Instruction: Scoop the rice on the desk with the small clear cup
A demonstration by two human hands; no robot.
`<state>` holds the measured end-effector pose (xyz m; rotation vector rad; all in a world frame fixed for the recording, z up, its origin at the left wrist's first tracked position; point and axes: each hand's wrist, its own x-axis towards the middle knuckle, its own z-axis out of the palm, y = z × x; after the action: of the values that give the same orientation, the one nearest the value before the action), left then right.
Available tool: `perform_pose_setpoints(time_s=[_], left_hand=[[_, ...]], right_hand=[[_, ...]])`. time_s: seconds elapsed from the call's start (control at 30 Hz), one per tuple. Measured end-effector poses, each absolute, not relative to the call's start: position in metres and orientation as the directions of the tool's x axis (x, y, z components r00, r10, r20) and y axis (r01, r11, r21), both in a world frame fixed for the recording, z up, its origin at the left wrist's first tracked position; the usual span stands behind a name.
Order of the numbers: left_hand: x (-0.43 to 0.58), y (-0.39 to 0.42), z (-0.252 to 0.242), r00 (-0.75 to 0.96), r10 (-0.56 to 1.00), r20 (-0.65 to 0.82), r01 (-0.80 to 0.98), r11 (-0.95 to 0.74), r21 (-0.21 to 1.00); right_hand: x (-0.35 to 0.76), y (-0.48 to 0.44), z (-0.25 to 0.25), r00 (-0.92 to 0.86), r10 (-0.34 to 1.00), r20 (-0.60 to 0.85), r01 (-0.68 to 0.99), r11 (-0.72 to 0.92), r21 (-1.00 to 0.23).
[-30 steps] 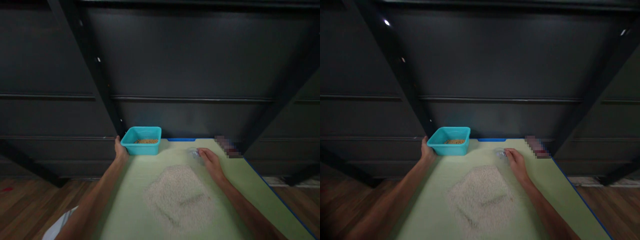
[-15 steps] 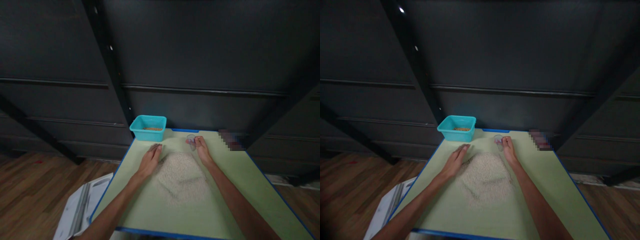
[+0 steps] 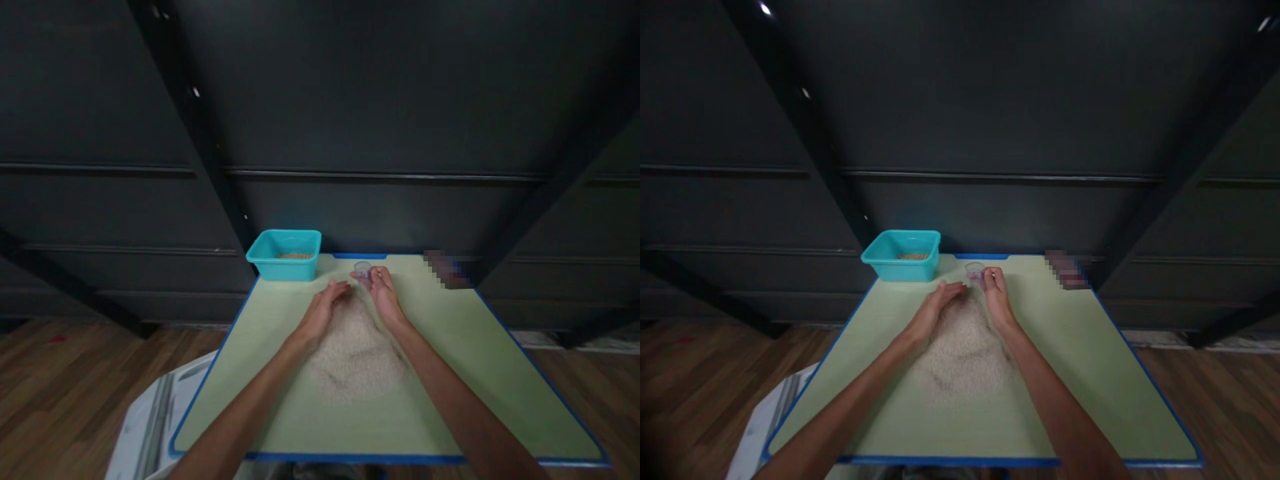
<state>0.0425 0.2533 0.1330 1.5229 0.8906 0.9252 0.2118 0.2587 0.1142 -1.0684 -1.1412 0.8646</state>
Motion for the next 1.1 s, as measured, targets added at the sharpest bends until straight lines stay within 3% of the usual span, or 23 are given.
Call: perform_pose_setpoints(time_s=[0.07, 0.13, 0.23, 0.33, 0.4, 0.5, 0.8, 0.93, 1.0, 1.1], left_hand=[[0.03, 0.256, 0.139, 0.39, 0.917, 0.077, 0.09, -0.122, 0.988], [0.009, 0.248, 0.146, 0.409, 0.907, 0.098, 0.236, -0.208, 0.949], [-0.035, 0.22, 0.151, 0.495, 0.866, 0.068, 0.449, -0.322, 0.833], [-0.074, 0.189, 0.146, 0.709, 0.704, -0.038, 0.592, -0.566, 0.573], [-0.086, 0.175, 0.142, 0.739, 0.665, -0.111, 0.634, -0.63, 0.449], [-0.08, 0.164, 0.138, 0.733, 0.664, -0.146, 0.663, -0.65, 0.372], [-0.02, 0.162, 0.131, 0.774, 0.63, 0.064, 0.588, -0.752, 0.297], [-0.015, 0.163, 0.133, 0.767, 0.632, 0.111, 0.598, -0.767, 0.233], [-0.014, 0.164, 0.135, 0.77, 0.625, 0.126, 0.596, -0.776, 0.205], [-0.014, 0.164, 0.137, 0.791, 0.587, 0.171, 0.551, -0.806, 0.217]], right_hand=[[0.228, 0.245, 0.129, 0.309, 0.884, 0.35, 0.01, 0.365, -0.931], [0.25, 0.218, 0.141, 0.281, 0.87, 0.405, 0.2, 0.36, -0.911], [0.289, 0.157, 0.146, 0.046, 0.924, 0.38, 0.588, 0.282, -0.758], [0.323, 0.093, 0.137, -0.188, 0.934, 0.305, 0.764, 0.334, -0.552], [0.335, 0.061, 0.131, -0.33, 0.91, 0.251, 0.772, 0.413, -0.483], [0.339, 0.035, 0.127, -0.414, 0.882, 0.223, 0.755, 0.47, -0.458], [0.329, 0.043, 0.143, -0.707, 0.686, 0.17, 0.638, 0.723, -0.265], [0.327, 0.054, 0.142, -0.614, 0.707, 0.352, 0.671, 0.702, -0.239], [0.326, 0.062, 0.142, -0.444, 0.803, 0.399, 0.756, 0.574, -0.315], [0.327, 0.077, 0.145, -0.158, 0.948, 0.278, 0.809, 0.285, -0.514]])
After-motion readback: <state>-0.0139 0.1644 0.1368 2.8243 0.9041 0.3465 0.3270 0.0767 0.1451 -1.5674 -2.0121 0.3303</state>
